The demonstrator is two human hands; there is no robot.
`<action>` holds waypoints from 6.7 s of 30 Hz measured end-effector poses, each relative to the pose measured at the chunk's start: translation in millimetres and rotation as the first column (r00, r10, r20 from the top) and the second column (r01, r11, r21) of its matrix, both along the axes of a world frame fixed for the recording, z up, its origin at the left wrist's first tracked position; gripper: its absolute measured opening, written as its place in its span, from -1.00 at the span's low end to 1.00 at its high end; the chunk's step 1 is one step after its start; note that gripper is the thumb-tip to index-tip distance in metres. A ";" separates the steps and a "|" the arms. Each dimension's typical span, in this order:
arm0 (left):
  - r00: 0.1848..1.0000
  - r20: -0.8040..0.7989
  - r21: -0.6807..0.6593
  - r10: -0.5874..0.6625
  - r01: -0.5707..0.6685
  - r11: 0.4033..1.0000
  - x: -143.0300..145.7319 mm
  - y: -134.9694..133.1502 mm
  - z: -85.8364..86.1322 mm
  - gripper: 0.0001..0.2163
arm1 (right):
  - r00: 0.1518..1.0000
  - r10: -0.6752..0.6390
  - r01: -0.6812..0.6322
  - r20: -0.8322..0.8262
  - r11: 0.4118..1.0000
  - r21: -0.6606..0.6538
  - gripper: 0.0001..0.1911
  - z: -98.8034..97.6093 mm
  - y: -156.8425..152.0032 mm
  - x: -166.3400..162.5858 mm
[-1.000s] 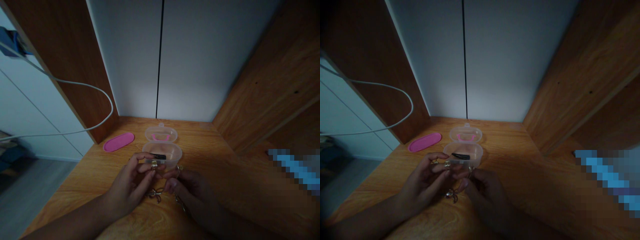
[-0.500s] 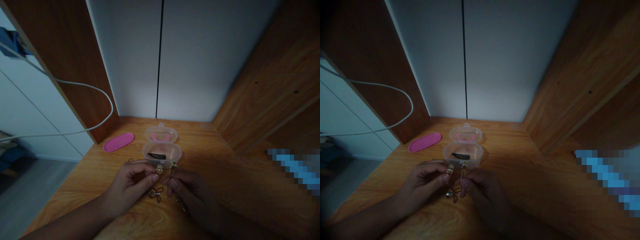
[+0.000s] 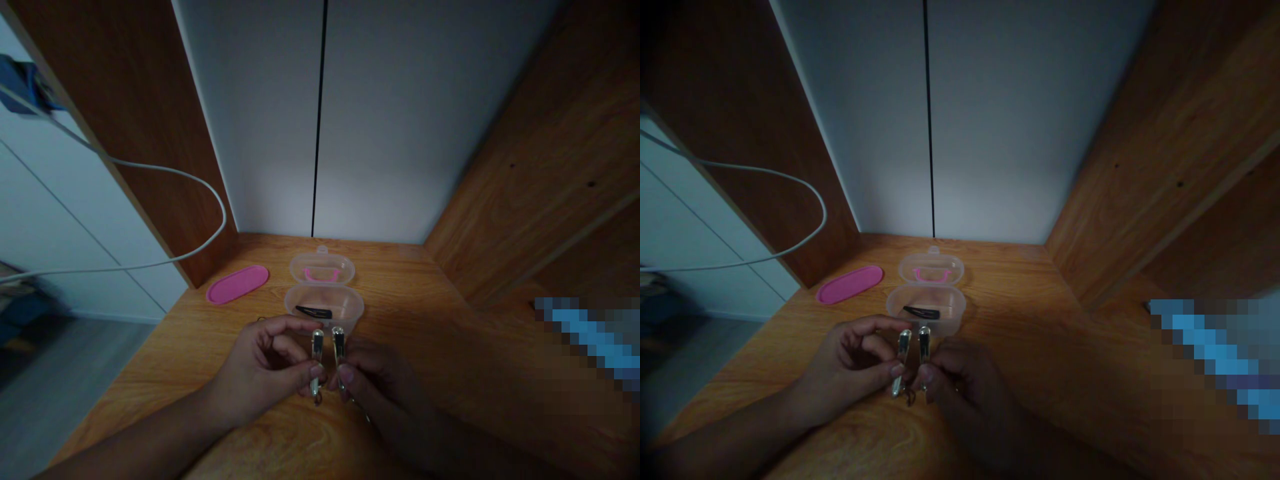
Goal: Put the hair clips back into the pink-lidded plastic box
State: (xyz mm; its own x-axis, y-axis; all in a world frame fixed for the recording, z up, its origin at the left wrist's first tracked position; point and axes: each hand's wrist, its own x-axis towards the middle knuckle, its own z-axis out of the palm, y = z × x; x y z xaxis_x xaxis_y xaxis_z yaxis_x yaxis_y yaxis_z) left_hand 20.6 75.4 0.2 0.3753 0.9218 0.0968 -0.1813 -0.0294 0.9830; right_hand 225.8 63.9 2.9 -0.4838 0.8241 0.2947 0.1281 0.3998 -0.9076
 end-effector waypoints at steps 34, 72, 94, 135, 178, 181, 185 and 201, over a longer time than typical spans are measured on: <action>0.979 -0.177 0.510 0.100 0.004 0.860 -1.2 -6.1 1.7 -0.90 | 0.948 -0.231 0.129 0.218 0.907 0.402 -0.84 -1.1 -11.0 0.7; 0.661 -0.421 0.773 0.621 -0.098 0.627 -12.8 7.5 0.3 -0.63 | 0.828 -0.543 0.538 -0.141 0.840 -0.074 -0.90 2.4 15.9 10.8; 0.757 -0.478 0.647 0.446 -0.041 0.761 -10.7 16.0 -9.7 -0.61 | 0.779 -0.627 0.596 -0.016 0.733 0.328 -0.86 -12.4 34.1 20.4; 0.299 -0.900 0.432 0.316 0.534 0.726 -3.2 -9.9 17.2 -0.80 | 0.906 -0.399 0.415 -0.142 0.904 0.102 -0.84 -12.0 -7.2 1.2; 0.995 0.079 -0.042 -0.068 0.071 0.997 4.6 -1.8 -18.5 -0.77 | 0.932 -0.269 0.201 -0.243 0.942 -0.271 -0.84 -8.5 6.2 -2.4; 0.997 0.007 -0.041 -0.074 0.074 0.996 2.5 0.2 -21.3 -0.74 | 0.931 -0.267 0.204 -0.248 0.946 -0.254 -0.85 -7.9 5.4 -2.8; 0.985 -0.098 -0.051 -0.140 0.136 0.989 -0.1 -0.8 -15.0 -0.72 | 0.931 -0.232 0.169 -0.283 0.959 -0.229 -0.92 -7.5 5.6 -2.4; 0.992 -0.110 0.010 -0.058 0.059 0.998 1.9 -1.9 -2.6 -0.84 | 0.961 -0.198 0.181 -0.194 0.978 -0.102 -0.89 -3.3 8.3 -0.1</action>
State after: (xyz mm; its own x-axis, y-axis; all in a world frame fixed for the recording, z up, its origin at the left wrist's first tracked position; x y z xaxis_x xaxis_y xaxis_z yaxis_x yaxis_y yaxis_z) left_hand 22.5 73.5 -2.4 0.4374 0.8969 0.0643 -0.0742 -0.0352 0.9966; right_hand 225.8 72.2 -0.4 -0.2534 0.9204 0.2978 0.0046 0.3090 -0.9511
